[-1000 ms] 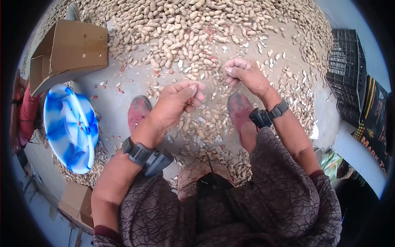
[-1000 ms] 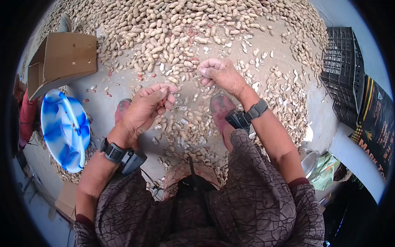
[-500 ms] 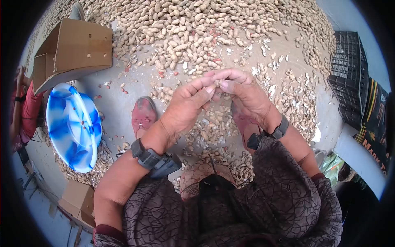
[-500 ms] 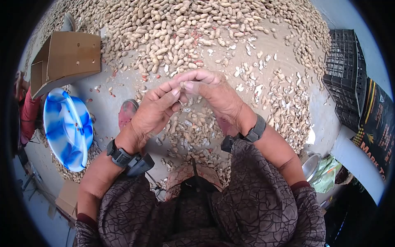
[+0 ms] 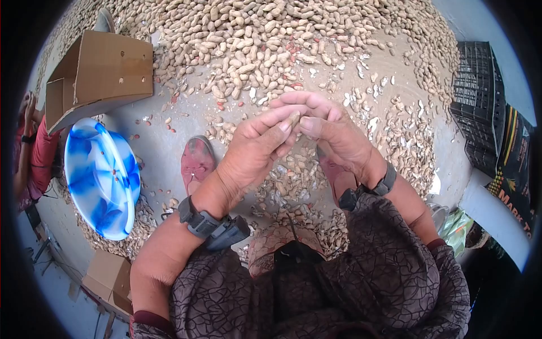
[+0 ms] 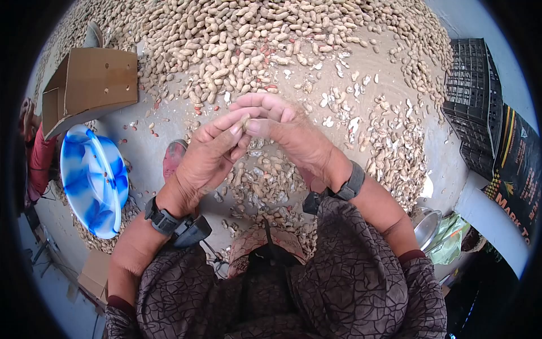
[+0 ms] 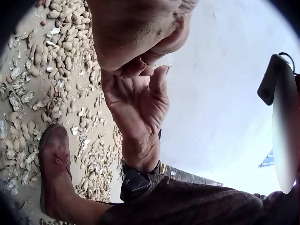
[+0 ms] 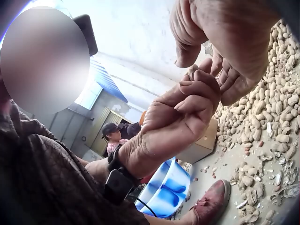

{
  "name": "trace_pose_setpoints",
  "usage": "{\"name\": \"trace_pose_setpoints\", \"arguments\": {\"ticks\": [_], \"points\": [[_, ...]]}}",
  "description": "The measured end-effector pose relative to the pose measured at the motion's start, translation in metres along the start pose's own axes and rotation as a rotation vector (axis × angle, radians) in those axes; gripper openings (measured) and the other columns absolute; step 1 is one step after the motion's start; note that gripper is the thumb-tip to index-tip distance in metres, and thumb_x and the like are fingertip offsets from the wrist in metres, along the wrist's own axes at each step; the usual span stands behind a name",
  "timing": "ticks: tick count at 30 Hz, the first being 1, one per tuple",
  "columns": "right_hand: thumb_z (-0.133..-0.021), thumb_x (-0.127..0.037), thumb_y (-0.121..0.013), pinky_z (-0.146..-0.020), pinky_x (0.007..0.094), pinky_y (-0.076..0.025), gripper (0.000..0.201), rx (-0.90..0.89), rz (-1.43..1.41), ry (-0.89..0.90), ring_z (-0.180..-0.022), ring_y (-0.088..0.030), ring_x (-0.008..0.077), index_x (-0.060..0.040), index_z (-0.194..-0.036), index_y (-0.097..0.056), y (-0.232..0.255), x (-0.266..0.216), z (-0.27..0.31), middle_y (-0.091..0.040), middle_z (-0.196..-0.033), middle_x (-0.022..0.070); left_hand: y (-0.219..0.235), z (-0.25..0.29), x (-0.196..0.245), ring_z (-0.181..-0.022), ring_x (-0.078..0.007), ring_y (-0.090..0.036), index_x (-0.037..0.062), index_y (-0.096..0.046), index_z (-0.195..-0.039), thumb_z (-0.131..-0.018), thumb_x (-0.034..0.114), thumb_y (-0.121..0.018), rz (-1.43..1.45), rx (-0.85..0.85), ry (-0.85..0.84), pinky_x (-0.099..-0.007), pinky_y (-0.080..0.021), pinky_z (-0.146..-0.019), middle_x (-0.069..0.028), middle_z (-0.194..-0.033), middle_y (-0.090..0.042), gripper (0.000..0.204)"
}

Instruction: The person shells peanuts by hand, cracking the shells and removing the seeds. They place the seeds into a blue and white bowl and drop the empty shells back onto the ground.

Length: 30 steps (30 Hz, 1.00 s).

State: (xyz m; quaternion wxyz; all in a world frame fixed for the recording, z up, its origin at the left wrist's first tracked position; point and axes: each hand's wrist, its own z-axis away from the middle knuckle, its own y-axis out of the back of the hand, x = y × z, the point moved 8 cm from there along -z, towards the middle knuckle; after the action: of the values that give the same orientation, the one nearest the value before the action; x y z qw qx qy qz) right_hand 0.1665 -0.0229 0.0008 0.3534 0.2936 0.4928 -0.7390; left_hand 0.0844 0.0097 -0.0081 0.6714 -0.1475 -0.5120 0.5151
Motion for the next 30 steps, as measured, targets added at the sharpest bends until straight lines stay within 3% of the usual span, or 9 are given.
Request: {"name": "trace_pose_setpoints", "arguments": {"ticks": [2,5,8,12,14,19,21,23,30], "points": [[-0.081,-0.017,-0.058,-0.080,0.0269,-0.043,0.040,-0.024,-0.012,-0.037,-0.090,-0.053,0.0115,0.0004,-0.114,-0.045,-0.003,0.004,0.000,-0.055,-0.102,0.0060,0.001,0.000,-0.001,-0.067,-0.0044,-0.042,0.0025,-0.051,-0.116,-0.087,0.007,-0.045,-0.096,0.035,-0.002,-0.0182,-0.035,-0.055,0.0002,-0.084,-0.051,0.030],[-0.081,-0.017,-0.059,-0.075,0.0258,-0.046,0.039,-0.060,-0.024,-0.083,-0.086,-0.055,0.0112,0.0007,-0.113,-0.046,-0.008,0.008,0.000,-0.056,-0.100,0.0065,0.002,-0.002,0.000,-0.067,-0.0043,-0.041,0.0026,-0.052,-0.115,-0.086,0.004,-0.043,-0.252,0.018,-0.053,-0.0178,-0.035,-0.056,-0.0001,-0.088,-0.052,0.030],[-0.081,-0.017,-0.059,-0.071,0.0248,-0.048,0.036,-0.070,-0.009,-0.088,-0.081,-0.056,0.0108,0.0012,-0.110,-0.049,-0.007,0.008,0.001,-0.058,-0.096,0.0067,-0.006,-0.001,0.000,-0.065,-0.0040,-0.037,0.0029,-0.052,-0.115,-0.086,0.007,-0.047,-0.303,0.003,-0.026,-0.0167,-0.029,-0.056,0.0035,-0.089,-0.051,0.030],[-0.081,-0.017,-0.058,-0.067,0.0230,-0.048,0.030,-0.092,-0.074,-0.126,-0.076,-0.056,0.0100,0.0021,-0.103,-0.055,-0.006,0.012,0.001,-0.060,-0.088,0.0053,-0.011,0.001,-0.003,-0.065,-0.0035,-0.036,0.0016,-0.052,-0.114,-0.085,0.007,-0.048,-0.272,-0.036,0.008,-0.0175,-0.029,-0.055,0.0041,-0.084,-0.049,0.030],[-0.081,-0.017,-0.058,-0.066,0.0222,-0.047,0.028,-0.071,-0.044,-0.117,-0.075,-0.055,0.0097,0.0024,-0.102,-0.056,-0.002,0.011,0.002,-0.060,-0.087,0.0052,-0.023,0.003,0.006,-0.062,-0.0031,-0.036,-0.0007,-0.053,-0.111,-0.087,0.011,-0.048,-0.352,-0.139,-0.143,-0.0174,-0.029,-0.054,0.0045,-0.076,-0.047,0.027],[-0.081,-0.015,-0.058,-0.063,0.0196,-0.044,0.025,0.007,0.038,-0.099,-0.073,-0.055,0.0085,0.0029,-0.098,-0.058,0.001,0.011,0.005,-0.060,-0.085,0.0048,-0.028,0.008,0.010,-0.057,-0.0031,-0.035,-0.0033,-0.055,-0.105,-0.089,0.018,-0.048,-0.454,-0.102,-0.044,-0.0169,-0.028,-0.050,0.0037,-0.068,-0.045,0.027],[-0.079,-0.020,-0.061,-0.066,0.0218,-0.047,0.036,0.020,0.087,-0.030,-0.076,-0.058,0.0116,0.0070,-0.101,-0.057,-0.003,0.001,0.007,-0.061,-0.088,0.0105,-0.028,0.010,0.009,-0.056,-0.0032,-0.035,-0.0036,-0.055,-0.103,-0.089,0.019,-0.048,-0.459,-0.082,-0.021,-0.0167,-0.028,-0.049,0.0034,-0.066,-0.045,0.028],[-0.080,-0.019,-0.060,-0.063,0.0198,-0.045,0.030,0.022,0.068,-0.059,-0.071,-0.055,0.0091,0.0050,-0.099,-0.058,-0.007,-0.002,0.007,-0.060,-0.084,0.0067,-0.023,0.010,0.007,-0.056,-0.0035,-0.035,-0.0035,-0.054,-0.106,-0.090,0.022,-0.046,-0.505,-0.047,-0.024,-0.0165,-0.028,-0.048,0.0023,-0.068,-0.047,0.031],[-0.083,-0.024,-0.058,-0.068,0.0209,-0.043,0.031,-0.045,0.007,-0.096,-0.067,-0.052,0.0072,0.0026,-0.098,-0.058,-0.007,0.005,0.005,-0.059,-0.076,0.0025,-0.014,0.005,0.003,-0.056,-0.0019,-0.037,0.0031,-0.054,-0.112,-0.091,0.024,-0.043,-0.211,-0.007,0.015,-0.0144,-0.030,-0.048,0.0026,-0.072,-0.052,0.032]]}}
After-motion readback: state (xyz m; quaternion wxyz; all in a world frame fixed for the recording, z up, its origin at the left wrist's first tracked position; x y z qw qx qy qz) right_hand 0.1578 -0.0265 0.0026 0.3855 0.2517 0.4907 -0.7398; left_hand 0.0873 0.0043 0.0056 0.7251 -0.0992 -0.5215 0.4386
